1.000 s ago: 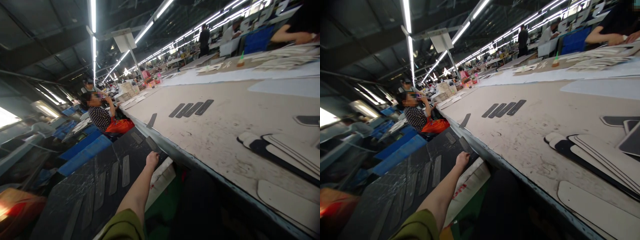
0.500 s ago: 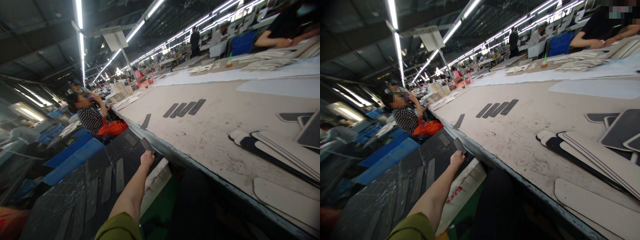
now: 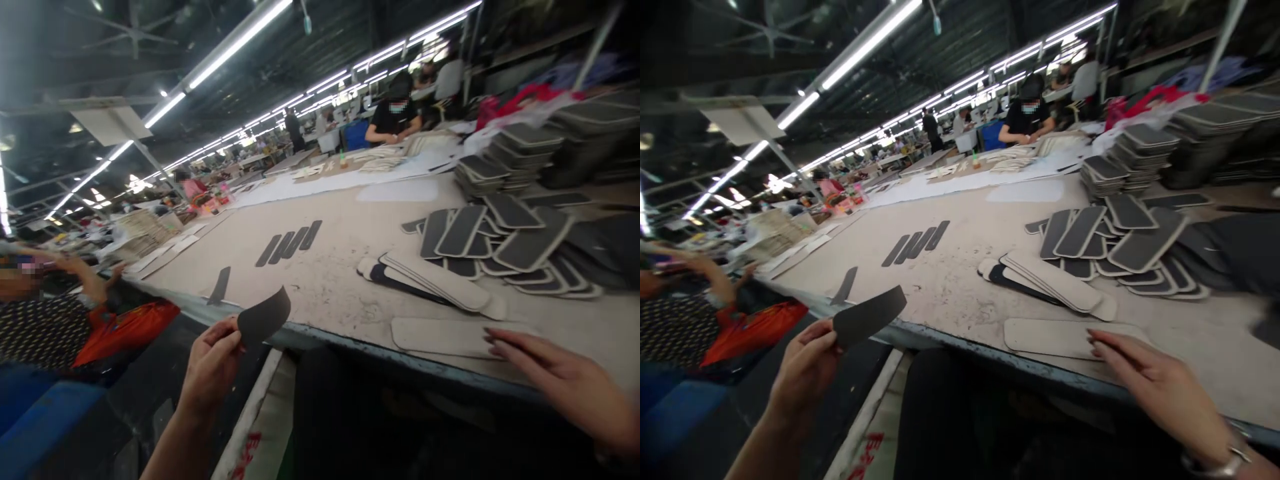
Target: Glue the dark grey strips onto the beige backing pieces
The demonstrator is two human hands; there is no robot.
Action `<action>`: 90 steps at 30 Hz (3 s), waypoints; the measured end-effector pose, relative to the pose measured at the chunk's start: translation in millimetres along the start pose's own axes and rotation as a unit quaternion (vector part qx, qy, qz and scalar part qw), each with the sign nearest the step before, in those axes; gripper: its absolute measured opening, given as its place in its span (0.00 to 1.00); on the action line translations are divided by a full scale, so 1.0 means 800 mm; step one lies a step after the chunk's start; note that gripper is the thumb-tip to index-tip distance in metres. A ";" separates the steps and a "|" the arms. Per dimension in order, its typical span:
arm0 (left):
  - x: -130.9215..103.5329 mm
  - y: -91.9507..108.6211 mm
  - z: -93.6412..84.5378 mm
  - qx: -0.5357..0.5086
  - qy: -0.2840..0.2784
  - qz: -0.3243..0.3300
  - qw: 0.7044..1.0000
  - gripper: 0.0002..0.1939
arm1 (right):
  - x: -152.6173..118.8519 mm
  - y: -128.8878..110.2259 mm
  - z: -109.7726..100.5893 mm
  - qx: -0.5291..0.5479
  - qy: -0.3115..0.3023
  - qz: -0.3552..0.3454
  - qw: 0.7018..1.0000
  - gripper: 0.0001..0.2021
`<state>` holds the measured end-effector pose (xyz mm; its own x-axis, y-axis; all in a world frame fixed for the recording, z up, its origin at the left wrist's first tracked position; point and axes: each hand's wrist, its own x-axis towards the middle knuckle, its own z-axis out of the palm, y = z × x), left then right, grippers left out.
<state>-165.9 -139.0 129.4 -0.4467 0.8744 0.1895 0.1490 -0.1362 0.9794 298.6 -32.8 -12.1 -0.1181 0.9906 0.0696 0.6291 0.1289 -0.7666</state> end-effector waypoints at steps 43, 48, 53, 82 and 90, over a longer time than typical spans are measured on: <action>0.019 -0.166 0.304 0.416 -0.302 -0.065 0.855 0.14 | 0.044 0.041 -0.054 -0.228 -0.028 0.199 0.953 0.18; 0.015 -0.165 0.306 0.457 -0.288 -0.044 0.840 0.12 | 0.047 0.044 -0.055 -0.250 -0.062 0.206 0.944 0.19; 0.011 -0.161 0.309 0.486 -0.283 -0.027 0.826 0.11 | 0.050 0.056 -0.053 -0.247 -0.084 0.209 0.942 0.20; 0.018 -0.161 0.305 0.489 -0.299 -0.046 0.818 0.11 | 0.048 0.035 -0.051 -0.268 -0.072 0.202 0.939 0.17; 0.020 -0.166 0.284 0.465 -0.263 0.026 0.845 0.12 | 0.048 0.049 -0.048 -0.270 -0.090 0.204 0.937 0.17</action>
<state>7.9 -1.0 -13.1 -0.0018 0.9978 -0.0662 0.8948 0.0311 0.4454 348.6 12.0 -14.8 0.1207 0.9449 -0.3044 0.9411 -0.2065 -0.2678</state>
